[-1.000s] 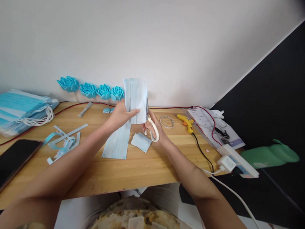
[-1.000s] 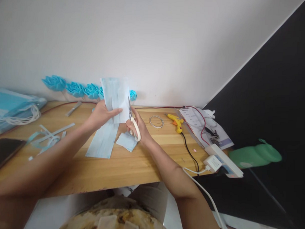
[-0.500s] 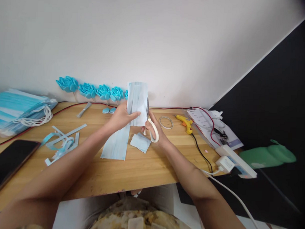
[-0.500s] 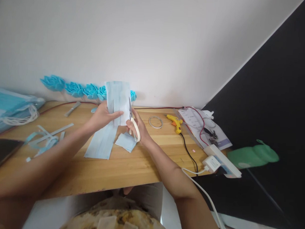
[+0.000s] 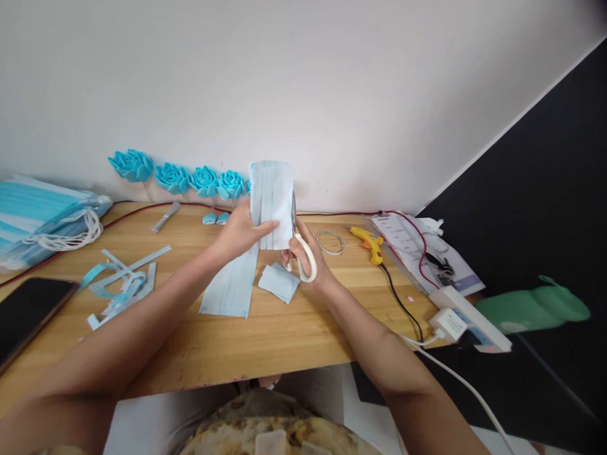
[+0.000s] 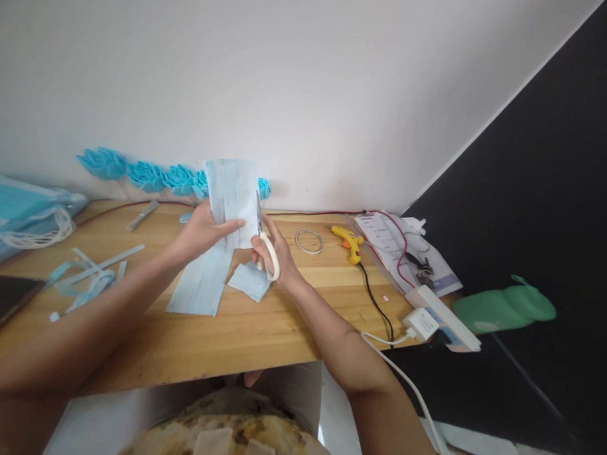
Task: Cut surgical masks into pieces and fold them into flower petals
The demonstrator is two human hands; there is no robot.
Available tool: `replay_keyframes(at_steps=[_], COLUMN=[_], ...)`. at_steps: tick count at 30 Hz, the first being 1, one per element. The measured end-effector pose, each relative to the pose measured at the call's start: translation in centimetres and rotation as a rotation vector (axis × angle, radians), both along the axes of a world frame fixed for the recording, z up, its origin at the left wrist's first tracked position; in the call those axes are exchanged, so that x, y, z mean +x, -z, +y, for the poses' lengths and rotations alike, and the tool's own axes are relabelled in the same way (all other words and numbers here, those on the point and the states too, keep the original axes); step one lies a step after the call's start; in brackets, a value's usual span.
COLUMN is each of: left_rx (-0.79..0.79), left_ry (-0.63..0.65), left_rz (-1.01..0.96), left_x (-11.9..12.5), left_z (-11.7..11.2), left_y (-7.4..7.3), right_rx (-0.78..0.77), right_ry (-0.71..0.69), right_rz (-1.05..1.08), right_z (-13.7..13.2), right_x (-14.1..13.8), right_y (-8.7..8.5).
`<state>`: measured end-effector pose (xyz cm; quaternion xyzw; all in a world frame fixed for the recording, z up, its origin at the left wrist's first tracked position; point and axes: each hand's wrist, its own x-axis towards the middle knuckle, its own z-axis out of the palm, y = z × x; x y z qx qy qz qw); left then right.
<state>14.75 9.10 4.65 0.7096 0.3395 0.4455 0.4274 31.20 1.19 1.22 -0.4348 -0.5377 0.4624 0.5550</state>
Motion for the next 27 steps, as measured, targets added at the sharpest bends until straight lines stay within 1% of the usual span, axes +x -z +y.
replay_keyframes(at_steps=[11,16,27], left_rx=[-0.021,-0.020,-0.027], left_ry=[0.013,-0.002,-0.008], left_rz=[-0.005,-0.002,0.005], left_x=[-0.06,-0.03,0.01], left_z=[-0.10,-0.02,-0.19], left_y=[-0.19,-0.05,-0.18], right_rx=[-0.037,-0.047,-0.045], right_ry=[0.038,0.038,0.052], right_rz=[0.051,0.067,0.064], right_z=[0.03,0.11,0.20], right_x=[-0.13,-0.15,-0.24], right_y=[0.38,0.47,0.65])
